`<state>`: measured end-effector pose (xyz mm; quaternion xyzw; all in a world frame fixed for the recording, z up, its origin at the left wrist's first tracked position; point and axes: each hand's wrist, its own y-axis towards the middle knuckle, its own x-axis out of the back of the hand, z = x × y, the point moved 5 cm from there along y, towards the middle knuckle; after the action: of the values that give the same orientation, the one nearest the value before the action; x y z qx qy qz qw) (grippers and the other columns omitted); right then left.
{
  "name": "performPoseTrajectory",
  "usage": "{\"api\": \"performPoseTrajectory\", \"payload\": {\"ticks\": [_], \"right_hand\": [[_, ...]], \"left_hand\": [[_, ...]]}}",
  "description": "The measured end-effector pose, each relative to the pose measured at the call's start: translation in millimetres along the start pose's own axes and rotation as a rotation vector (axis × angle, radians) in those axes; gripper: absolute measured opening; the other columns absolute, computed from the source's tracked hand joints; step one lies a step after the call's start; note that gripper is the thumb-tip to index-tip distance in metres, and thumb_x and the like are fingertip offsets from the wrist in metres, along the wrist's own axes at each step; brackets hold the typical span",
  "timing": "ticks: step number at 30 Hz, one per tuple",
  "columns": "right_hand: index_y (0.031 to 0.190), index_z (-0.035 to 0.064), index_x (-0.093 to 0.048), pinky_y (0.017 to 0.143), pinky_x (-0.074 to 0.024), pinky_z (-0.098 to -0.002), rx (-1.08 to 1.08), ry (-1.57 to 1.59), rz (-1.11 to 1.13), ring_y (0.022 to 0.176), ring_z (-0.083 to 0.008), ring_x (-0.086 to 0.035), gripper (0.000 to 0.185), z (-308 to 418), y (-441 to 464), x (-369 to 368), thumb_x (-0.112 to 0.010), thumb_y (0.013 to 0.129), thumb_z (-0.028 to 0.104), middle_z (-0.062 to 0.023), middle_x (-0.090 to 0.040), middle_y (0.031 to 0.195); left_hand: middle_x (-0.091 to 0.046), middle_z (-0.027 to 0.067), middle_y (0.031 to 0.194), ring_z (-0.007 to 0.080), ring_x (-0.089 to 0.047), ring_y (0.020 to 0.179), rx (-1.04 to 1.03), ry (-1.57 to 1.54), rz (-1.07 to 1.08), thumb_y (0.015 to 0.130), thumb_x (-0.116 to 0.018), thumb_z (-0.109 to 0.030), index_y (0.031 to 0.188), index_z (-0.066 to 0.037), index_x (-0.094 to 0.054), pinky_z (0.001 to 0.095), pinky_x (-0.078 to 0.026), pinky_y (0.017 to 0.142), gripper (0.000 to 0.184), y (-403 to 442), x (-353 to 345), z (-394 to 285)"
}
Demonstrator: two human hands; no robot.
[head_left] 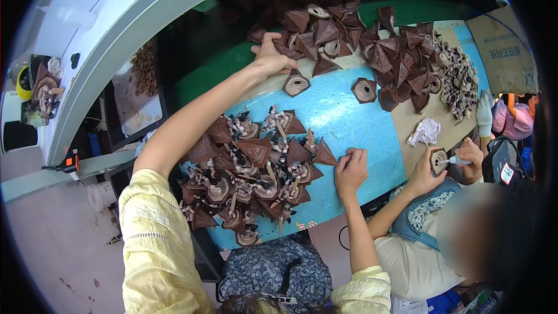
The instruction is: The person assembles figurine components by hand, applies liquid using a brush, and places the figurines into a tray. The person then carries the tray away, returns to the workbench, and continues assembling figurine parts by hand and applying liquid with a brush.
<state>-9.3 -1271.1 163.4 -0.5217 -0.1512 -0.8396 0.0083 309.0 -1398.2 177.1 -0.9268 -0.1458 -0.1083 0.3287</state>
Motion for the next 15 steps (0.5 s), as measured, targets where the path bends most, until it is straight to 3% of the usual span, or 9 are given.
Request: {"api": "performPoseTrajectory", "payload": {"ticks": [3,4,5,7,8,9,11,13,15], "right_hand": [[0.085,0.0058,-0.051,0.056,-0.0435,-0.0426,-0.005,0.012,0.009,0.072,-0.0316,-0.055,0.01,0,1,0,-0.055,0.076,0.002,-0.0109,-0.05,0.082],[0.085,0.006,-0.052,0.056,-0.0436,-0.0428,-0.017,0.008,0.014,0.072,-0.0316,-0.055,0.01,-1,1,0,-0.055,0.076,0.002,-0.011,-0.05,0.082],[0.085,0.006,-0.052,0.056,-0.0436,-0.0428,-0.016,0.003,0.014,0.072,-0.0316,-0.055,0.01,-3,0,2,-0.055,0.076,0.002,-0.011,-0.05,0.082],[0.085,0.006,-0.052,0.056,-0.0435,-0.0428,-0.017,0.013,0.01,0.072,-0.032,-0.055,0.01,-1,0,0,-0.055,0.076,0.002,-0.0114,-0.05,0.082],[0.085,0.006,-0.053,0.056,-0.0433,-0.0432,-0.017,0.028,0.004,0.071,-0.0327,-0.055,0.01,-1,0,1,-0.055,0.076,0.002,-0.0118,-0.05,0.082],[0.085,0.006,-0.053,0.056,-0.0433,-0.0432,-0.01,0.053,0.004,0.071,-0.0327,-0.055,0.01,0,1,1,-0.055,0.076,0.002,-0.0118,-0.05,0.082],[0.085,0.006,-0.053,0.057,-0.0431,-0.0437,-0.012,0.041,-0.003,0.071,-0.0333,-0.055,0.01,-1,0,1,-0.054,0.076,0.002,-0.0121,-0.05,0.082],[0.086,0.0059,-0.053,0.057,-0.0429,-0.0441,-0.025,0.058,0.001,0.072,-0.0337,-0.055,0.011,-1,-1,3,-0.054,0.076,0.002,-0.0124,-0.05,0.082],[0.086,0.0057,-0.053,0.056,-0.0428,-0.0441,-0.026,0.042,0.016,0.072,-0.0336,-0.055,0.012,-1,1,3,-0.054,0.076,0.001,-0.0125,-0.05,0.082]], "left_hand": [[-0.037,0.022,0.129,0.0308,-0.058,0.104,-0.195,-0.222,0.185,0.06,-0.083,0.001,0.141,-0.012,-0.022,0.0327,-0.062,0.073,0.103,24,-5,-1],[-0.047,0.0235,0.126,0.0306,-0.062,0.1,-0.182,-0.176,0.229,0.061,-0.083,-0.003,0.142,-0.008,-0.024,0.035,-0.062,0.07,0.1,3,-3,-17],[-0.047,0.0235,0.126,0.0306,-0.062,0.1,-0.182,-0.18,0.231,0.061,-0.083,-0.003,0.142,-0.008,-0.024,0.035,-0.062,0.07,0.1,-2,3,-27],[-0.052,0.0222,0.124,0.0289,-0.063,0.098,-0.244,0.483,0.142,0.062,-0.081,-0.012,0.141,-0.006,-0.03,0.0336,-0.061,0.07,0.094,-8,26,-35],[-0.056,0.0215,0.121,0.0284,-0.064,0.097,-0.272,0.519,0.092,0.064,-0.078,-0.019,0.14,-0.005,-0.034,0.0332,-0.06,0.067,0.089,-8,44,-35],[-0.057,0.0233,0.118,0.0308,-0.065,0.096,-0.209,0.503,0.048,0.069,-0.074,-0.022,0.139,-0.005,-0.035,0.0396,-0.058,0.072,0.082,-11,63,-34],[-0.051,0.0254,0.127,0.0356,-0.063,0.099,-0.145,0.639,-0.236,0.074,-0.069,-0.028,0.14,-0.003,-0.034,0.0479,-0.053,0.08,0.079,26,118,-6],[-0.039,0.0265,0.13,0.0382,-0.053,0.111,-0.147,0.732,-0.529,0.073,-0.074,-0.037,0.134,-0.002,-0.033,0.0484,-0.048,0.09,0.081,39,167,15],[-0.029,0.0306,0.134,0.0458,-0.04,0.122,-0.218,0.864,-0.751,0.071,-0.077,-0.043,0.138,0.0,-0.025,0.0528,-0.034,0.102,0.095,75,215,48]]}}
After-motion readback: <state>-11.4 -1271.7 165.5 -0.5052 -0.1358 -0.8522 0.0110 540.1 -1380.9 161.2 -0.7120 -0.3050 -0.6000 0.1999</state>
